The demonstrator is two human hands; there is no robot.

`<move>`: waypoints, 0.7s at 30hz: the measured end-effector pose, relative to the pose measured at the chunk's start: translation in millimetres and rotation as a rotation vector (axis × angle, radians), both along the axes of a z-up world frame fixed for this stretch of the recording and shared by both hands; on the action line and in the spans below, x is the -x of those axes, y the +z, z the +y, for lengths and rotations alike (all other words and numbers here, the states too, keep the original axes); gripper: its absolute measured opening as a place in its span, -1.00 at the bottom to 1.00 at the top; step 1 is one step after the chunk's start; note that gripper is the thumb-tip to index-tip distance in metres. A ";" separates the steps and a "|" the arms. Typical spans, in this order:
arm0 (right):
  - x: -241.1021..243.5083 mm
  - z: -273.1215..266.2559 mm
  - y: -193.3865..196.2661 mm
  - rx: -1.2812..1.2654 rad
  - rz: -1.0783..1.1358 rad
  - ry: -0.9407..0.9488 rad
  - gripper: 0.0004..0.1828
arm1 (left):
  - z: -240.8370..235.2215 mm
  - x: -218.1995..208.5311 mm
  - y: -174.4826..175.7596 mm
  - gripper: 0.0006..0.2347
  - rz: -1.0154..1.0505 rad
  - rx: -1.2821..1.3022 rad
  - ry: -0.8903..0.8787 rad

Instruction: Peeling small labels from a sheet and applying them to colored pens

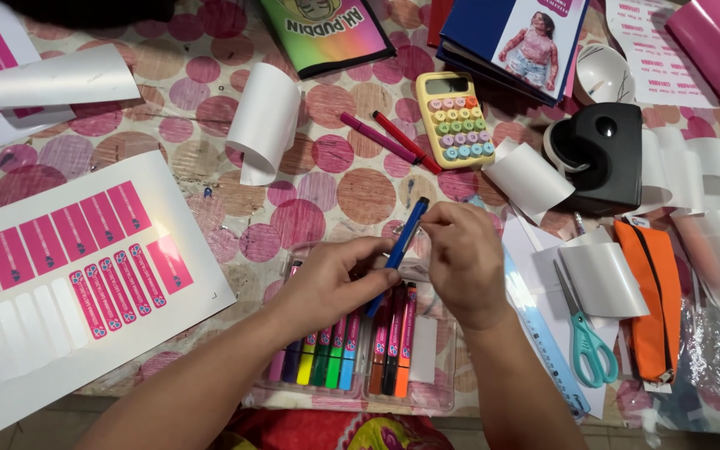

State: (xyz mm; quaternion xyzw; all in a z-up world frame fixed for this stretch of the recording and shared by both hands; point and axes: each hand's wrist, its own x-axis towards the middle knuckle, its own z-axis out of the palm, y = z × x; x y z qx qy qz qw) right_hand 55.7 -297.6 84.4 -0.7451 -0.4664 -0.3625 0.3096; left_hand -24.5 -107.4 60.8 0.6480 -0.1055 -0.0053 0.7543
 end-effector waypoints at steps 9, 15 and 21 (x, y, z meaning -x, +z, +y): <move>15.0 -16.0 -12.2 0.036 0.613 0.235 -0.65 | 6.4 -6.2 -3.0 -0.71 0.113 0.293 -0.005; 5.3 -51.5 8.3 -0.136 0.990 0.275 -0.72 | 18.7 -13.9 -13.4 -0.68 0.124 0.284 0.019; -35.3 -120.3 -6.0 0.169 1.306 -0.343 -0.81 | 45.3 -25.8 -20.3 -0.71 -0.398 -0.720 0.276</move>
